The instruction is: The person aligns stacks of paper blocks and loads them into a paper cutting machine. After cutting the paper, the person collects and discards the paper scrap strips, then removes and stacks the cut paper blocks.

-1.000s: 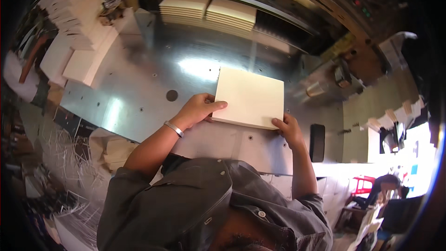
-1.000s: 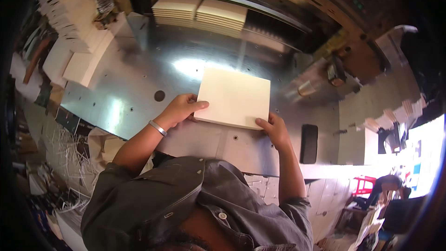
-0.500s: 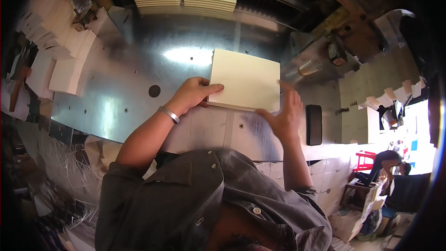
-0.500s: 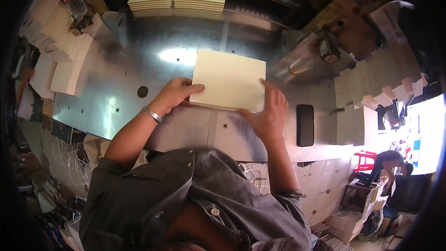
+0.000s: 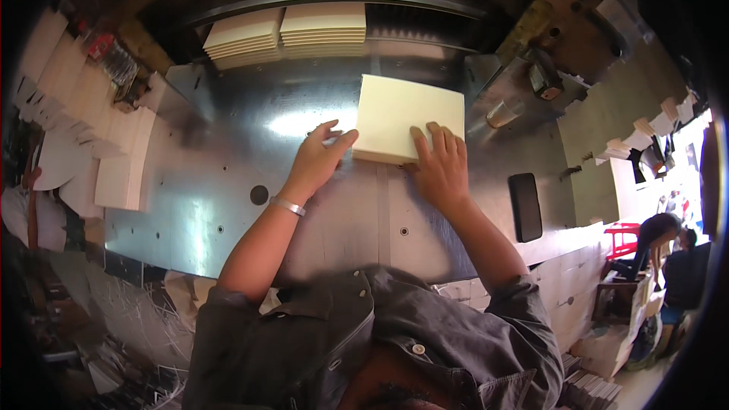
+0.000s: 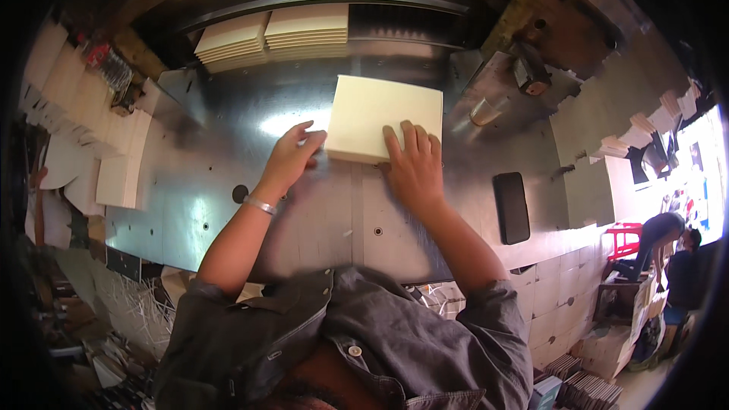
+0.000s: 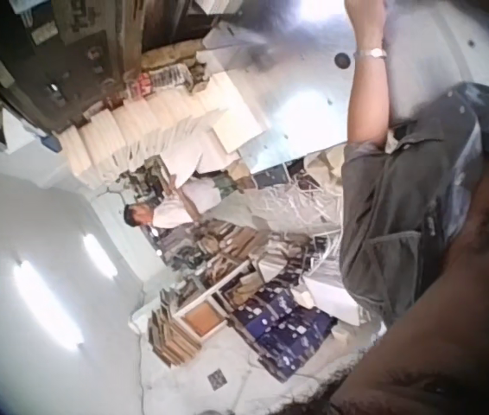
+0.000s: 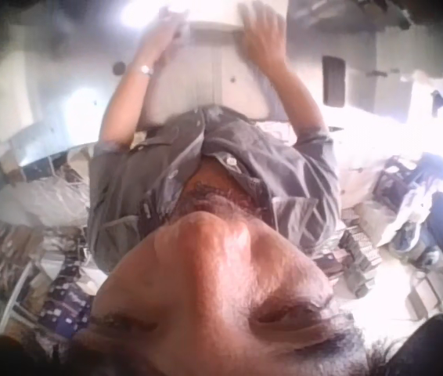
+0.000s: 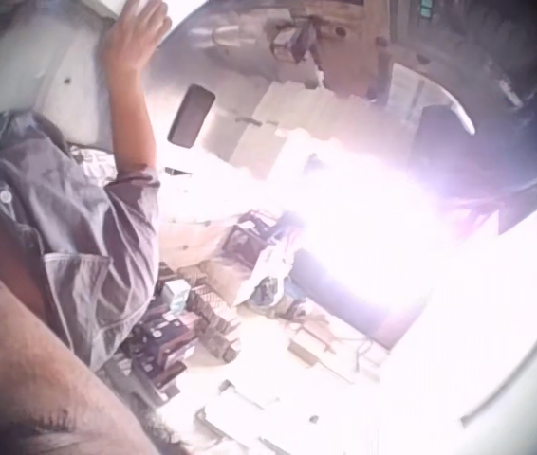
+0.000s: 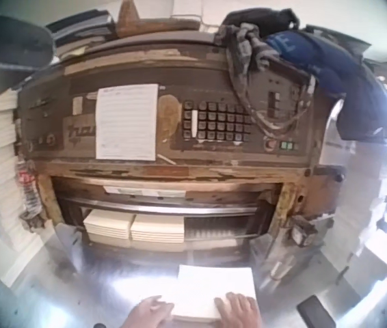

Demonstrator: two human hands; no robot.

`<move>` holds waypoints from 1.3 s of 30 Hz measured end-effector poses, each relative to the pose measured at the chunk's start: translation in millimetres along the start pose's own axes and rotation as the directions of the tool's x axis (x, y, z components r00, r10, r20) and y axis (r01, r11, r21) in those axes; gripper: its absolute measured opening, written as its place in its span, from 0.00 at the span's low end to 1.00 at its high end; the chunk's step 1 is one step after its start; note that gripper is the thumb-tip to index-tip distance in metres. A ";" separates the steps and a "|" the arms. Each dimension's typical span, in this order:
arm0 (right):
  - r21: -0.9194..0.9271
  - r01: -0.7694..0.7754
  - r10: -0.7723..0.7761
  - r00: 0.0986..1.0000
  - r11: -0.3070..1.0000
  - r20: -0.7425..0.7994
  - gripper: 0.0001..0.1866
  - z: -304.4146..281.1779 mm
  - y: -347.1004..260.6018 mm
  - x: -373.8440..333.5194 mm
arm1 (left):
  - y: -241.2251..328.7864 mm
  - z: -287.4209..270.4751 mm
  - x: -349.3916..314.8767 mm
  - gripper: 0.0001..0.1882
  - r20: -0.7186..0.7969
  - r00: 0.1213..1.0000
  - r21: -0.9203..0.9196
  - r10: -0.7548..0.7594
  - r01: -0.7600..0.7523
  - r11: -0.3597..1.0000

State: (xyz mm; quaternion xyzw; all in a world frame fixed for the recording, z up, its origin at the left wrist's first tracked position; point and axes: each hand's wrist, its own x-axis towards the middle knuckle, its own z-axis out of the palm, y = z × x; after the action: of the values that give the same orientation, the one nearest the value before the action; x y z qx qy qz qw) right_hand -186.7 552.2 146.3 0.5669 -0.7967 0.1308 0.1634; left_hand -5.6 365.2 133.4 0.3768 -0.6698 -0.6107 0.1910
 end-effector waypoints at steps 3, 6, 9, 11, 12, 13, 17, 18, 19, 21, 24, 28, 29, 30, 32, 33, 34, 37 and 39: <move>-0.048 -0.022 0.021 1.000 0.999 -0.013 0.38 18.8 21.4 29.3 | 0.9 -13.8 1.9 0.42 -0.118 0.955 0.336 0.273 -0.220 0.916; -0.071 -0.020 0.018 1.000 0.997 -0.025 0.38 39.6 48.5 68.1 | -25.0 -24.3 2.4 0.42 -0.062 0.926 0.486 0.373 -0.298 0.822; -0.095 -0.023 0.020 0.999 0.995 -0.037 0.37 59.1 86.9 102.5 | -36.4 -11.4 -4.0 0.44 0.019 0.871 0.657 0.491 -0.381 0.650; -0.086 -0.008 0.005 0.999 0.996 -0.031 0.37 72.5 103.0 129.8 | -31.6 -7.8 -7.6 0.44 0.062 0.845 0.715 0.532 -0.409 0.567; -0.088 -0.013 0.011 1.000 0.996 -0.022 0.37 76.7 110.5 143.7 | -28.6 -6.6 -6.4 0.45 0.078 0.858 0.739 0.508 -0.391 0.548; -0.082 -0.001 -0.001 1.000 0.997 -0.022 0.37 81.4 116.5 156.8 | -27.0 -7.0 -6.9 0.47 0.088 0.873 0.764 0.480 -0.368 0.530; -0.063 0.056 -0.057 0.998 0.996 -0.022 0.37 97.3 139.1 200.1 | -28.7 -9.9 -5.6 0.47 0.101 0.881 0.767 0.463 -0.365 0.527; -0.069 0.060 -0.062 0.998 0.996 -0.019 0.37 101.5 143.2 209.2 | -28.2 -9.6 -5.4 0.47 0.107 0.887 0.765 0.449 -0.362 0.533; -0.073 0.066 -0.067 0.998 0.995 -0.015 0.37 105.5 145.8 218.1 | -27.8 -9.9 -5.1 0.47 0.113 0.895 0.763 0.432 -0.356 0.539; -0.076 0.078 -0.079 0.997 0.994 -0.004 0.37 113.9 151.5 234.2 | -30.1 -11.0 -1.8 0.46 0.102 0.890 0.760 0.445 -0.358 0.543; -0.079 0.085 -0.085 0.996 0.993 0.002 0.37 124.4 156.1 255.4 | -33.5 -12.4 -0.6 0.46 0.095 0.887 0.755 0.453 -0.361 0.548; -0.089 0.097 -0.097 0.995 0.991 0.005 0.37 128.1 171.3 269.0 | -26.6 -7.2 -0.1 0.46 0.118 0.900 0.756 0.420 -0.356 0.550; -0.084 0.097 -0.097 0.995 0.992 0.006 0.37 129.9 171.3 270.9 | -25.9 -8.0 0.5 0.46 0.117 0.901 0.758 0.417 -0.352 0.549; -0.076 0.106 -0.106 0.994 0.991 0.003 0.37 130.4 170.4 273.3 | -25.1 -8.9 1.2 0.46 0.114 0.899 0.761 0.423 -0.353 0.544; -0.078 0.110 -0.111 0.994 0.991 -0.004 0.37 129.3 172.9 274.2 | -24.1 -7.3 3.0 0.46 0.116 0.892 0.760 0.438 -0.363 0.539; -0.078 0.116 -0.117 0.993 0.990 -0.011 0.37 129.9 171.1 274.4 | -23.4 -7.1 2.7 0.46 0.112 0.896 0.769 0.430 -0.352 0.533; -0.078 0.120 -0.122 0.992 0.990 -0.019 0.37 131.3 170.2 273.9 | -23.1 -7.4 2.1 0.46 0.109 0.899 0.779 0.423 -0.342 0.525; -0.102 0.107 -0.109 0.994 0.989 -0.013 0.38 129.8 167.1 273.6 | -25.7 -7.5 2.6 0.46 0.099 0.889 0.774 0.446 -0.351 0.528; -0.092 0.077 -0.078 0.997 0.993 0.001 0.39 128.7 162.0 271.9 | -26.6 -7.6 2.2 0.46 0.097 0.885 0.777 0.456 -0.354 0.521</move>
State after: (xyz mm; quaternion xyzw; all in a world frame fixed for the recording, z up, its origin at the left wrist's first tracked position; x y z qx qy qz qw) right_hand -437.0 319.9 136.2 0.5892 -0.7790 0.0886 0.1954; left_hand 5.7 359.3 108.8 0.2904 -0.9220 -0.1762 0.1859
